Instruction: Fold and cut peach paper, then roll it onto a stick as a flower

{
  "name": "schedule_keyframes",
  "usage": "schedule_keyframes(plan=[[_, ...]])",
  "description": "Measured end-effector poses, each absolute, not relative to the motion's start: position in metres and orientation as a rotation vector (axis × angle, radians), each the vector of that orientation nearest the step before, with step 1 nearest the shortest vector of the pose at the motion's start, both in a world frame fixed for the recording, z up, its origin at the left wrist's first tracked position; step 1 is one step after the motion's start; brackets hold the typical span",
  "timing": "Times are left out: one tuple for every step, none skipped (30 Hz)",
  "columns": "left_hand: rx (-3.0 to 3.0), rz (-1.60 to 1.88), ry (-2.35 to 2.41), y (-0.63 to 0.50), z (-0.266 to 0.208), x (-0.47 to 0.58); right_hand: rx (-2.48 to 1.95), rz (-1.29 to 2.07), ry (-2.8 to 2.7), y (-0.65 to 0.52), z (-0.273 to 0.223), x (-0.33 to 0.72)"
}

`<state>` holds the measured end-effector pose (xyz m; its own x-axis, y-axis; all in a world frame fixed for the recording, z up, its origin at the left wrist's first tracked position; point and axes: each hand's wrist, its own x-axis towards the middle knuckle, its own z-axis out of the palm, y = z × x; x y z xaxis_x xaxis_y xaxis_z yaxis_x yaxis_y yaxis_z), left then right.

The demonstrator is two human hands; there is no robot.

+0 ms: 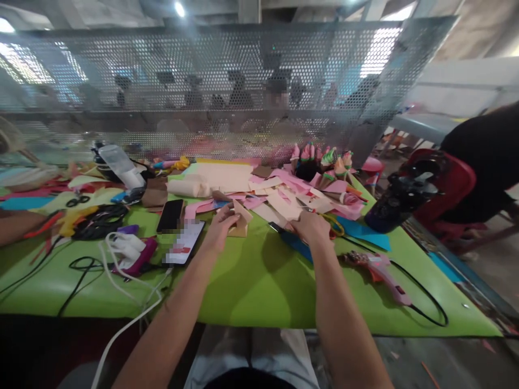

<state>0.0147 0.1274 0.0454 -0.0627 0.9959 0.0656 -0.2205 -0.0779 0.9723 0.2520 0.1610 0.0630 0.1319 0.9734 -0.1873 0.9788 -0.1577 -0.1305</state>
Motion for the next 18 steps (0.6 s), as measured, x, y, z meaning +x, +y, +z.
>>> schedule_keyframes(plan=[[1.083, 1.395, 1.043, 0.126, 0.045, 0.016, 2.343, -0.357, 2.023, 0.161, 0.063, 0.251], [1.112, 1.388, 1.049, 0.125, 0.045, 0.016, 2.34, -0.354, 2.026, 0.161, 0.063, 0.25], [1.157, 1.376, 1.066, 0.123, 0.045, 0.017, 2.336, -0.346, 2.032, 0.16, 0.063, 0.249], [1.22, 1.363, 1.094, 0.121, 0.045, 0.017, 2.326, -0.338, 2.04, 0.16, 0.063, 0.248], [1.303, 1.352, 1.133, 0.118, 0.044, 0.017, 2.312, -0.327, 2.049, 0.16, 0.062, 0.247], [1.406, 1.35, 1.182, 0.114, 0.044, 0.017, 2.295, -0.314, 2.055, 0.159, 0.062, 0.246], [1.531, 1.355, 1.233, 0.109, 0.043, 0.017, 2.277, -0.301, 2.059, 0.159, 0.062, 0.246], [1.674, 1.361, 1.281, 0.103, 0.042, 0.017, 2.263, -0.284, 2.062, 0.158, 0.061, 0.245], [1.825, 1.361, 1.325, 0.096, 0.04, 0.017, 2.257, -0.263, 2.064, 0.158, 0.061, 0.245], [1.971, 1.347, 1.365, 0.088, 0.038, 0.018, 2.256, -0.244, 2.068, 0.157, 0.061, 0.245], [2.097, 1.31, 1.406, 0.08, 0.035, 0.019, 2.26, -0.229, 2.07, 0.156, 0.061, 0.245], [2.191, 1.255, 1.455, 0.072, 0.033, 0.02, 2.265, -0.221, 2.076, 0.155, 0.061, 0.246], [2.252, 1.192, 1.507, 0.064, 0.029, 0.021, 2.276, -0.224, 2.086, 0.154, 0.061, 0.246], [2.285, 1.128, 1.558, 0.058, 0.026, 0.023, 2.294, -0.24, 2.1, 0.152, 0.061, 0.247], [2.296, 1.069, 1.601, 0.052, 0.023, 0.024, 2.32, -0.265, 2.118, 0.151, 0.061, 0.248], [2.291, 1.023, 1.633, 0.048, 0.021, 0.024, 2.351, -0.3, 2.144, 0.15, 0.061, 0.249], [2.271, 0.995, 1.65, 0.045, 0.019, 0.024, 2.381, -0.344, 2.181, 0.15, 0.06, 0.25], [2.24, 0.989, 1.652, 0.043, 0.018, 0.024, 2.407, -0.393, 2.23, 0.15, 0.058, 0.252]])
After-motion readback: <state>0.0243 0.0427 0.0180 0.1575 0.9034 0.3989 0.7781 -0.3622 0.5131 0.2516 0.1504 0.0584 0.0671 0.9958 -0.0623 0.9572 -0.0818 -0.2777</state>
